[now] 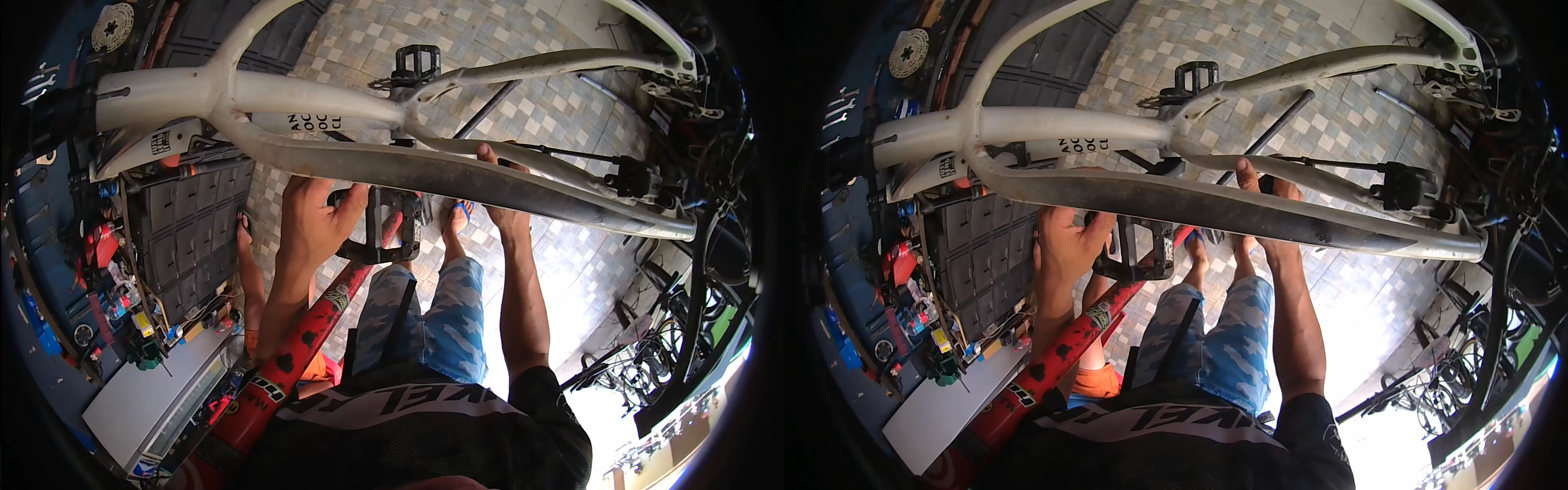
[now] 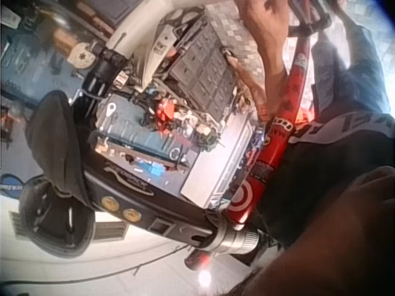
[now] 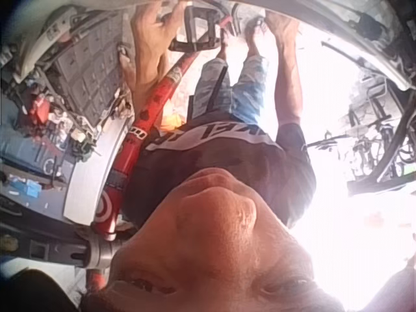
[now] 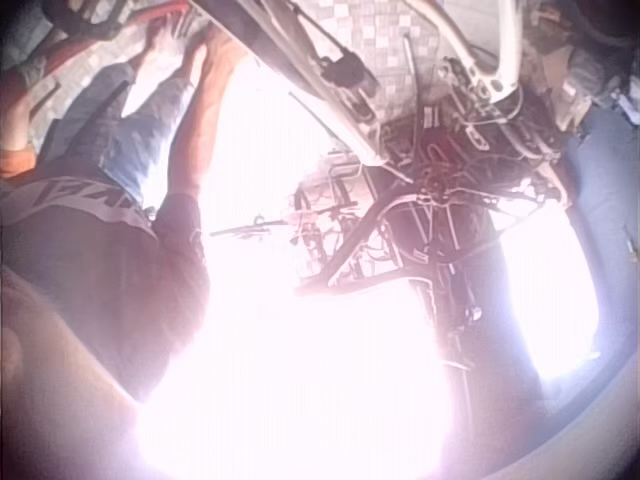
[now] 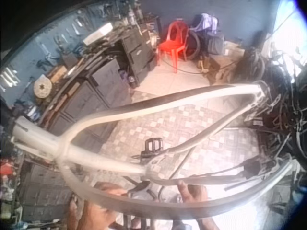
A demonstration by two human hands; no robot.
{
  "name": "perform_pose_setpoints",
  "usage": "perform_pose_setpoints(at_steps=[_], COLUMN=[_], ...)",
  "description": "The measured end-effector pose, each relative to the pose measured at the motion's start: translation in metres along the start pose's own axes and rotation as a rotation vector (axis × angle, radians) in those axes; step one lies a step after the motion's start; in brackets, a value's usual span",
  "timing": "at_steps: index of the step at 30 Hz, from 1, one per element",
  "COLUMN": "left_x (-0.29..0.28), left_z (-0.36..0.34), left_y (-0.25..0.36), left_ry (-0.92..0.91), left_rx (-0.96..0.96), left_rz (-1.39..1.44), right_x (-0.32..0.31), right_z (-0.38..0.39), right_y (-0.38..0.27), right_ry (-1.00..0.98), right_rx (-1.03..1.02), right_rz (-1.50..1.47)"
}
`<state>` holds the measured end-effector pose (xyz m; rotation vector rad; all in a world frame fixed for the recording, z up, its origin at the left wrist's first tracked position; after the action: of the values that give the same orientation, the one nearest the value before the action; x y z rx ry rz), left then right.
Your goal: The person uses a screwdriver to adjust the crankset and pedals on a white bicycle frame mounted on a red repair stand. They repeatedly tighten and loosen bolts on the crank arm and pedal spindle, occasionally repositioning the crankset and checking alignment.
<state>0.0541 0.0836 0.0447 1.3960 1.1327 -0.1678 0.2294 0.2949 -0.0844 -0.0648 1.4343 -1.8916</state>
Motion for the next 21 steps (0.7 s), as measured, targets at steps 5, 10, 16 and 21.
perform_pose_setpoints(at_steps=[5, 10, 16, 21], left_x=[0.0017, 0.003, 0.003, 0.0036], left_z=[0.0038, -0.0015, 0.0001, -0.0015], left_y=[0.0004, 0.0018, -0.002, 0.0045], left_ry=[-0.034, 0.014, 0.007, 0.024], left_rx=[-0.101, -0.016, -0.01, 0.024], left_rz=[0.034, 0.019, 0.013, -0.015], right_x=[-0.0008, -0.0027, -0.0039, -0.0045], right_z=[-0.001, 0.0011, -0.0015, -0.0032], right_y=[0.0008, 0.0062, 0.0057, 0.007], right_ry=[-0.021, -0.017, -0.004, -0.08], right_rx=[-0.006, -0.14, -0.163, 0.004], right_rz=[0.055, 0.118, 0.041, 0.028])
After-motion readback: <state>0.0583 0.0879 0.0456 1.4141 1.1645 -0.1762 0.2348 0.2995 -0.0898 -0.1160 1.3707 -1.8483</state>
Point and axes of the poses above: each hand's wrist, its own z-axis away from the middle knuckle, its own x-axis out of the palm, y = z × x, the point moved 1 cm from there along -z, towards the middle knuckle, and after that the axes turned 11 degrees about x, right-handed, at the moved point
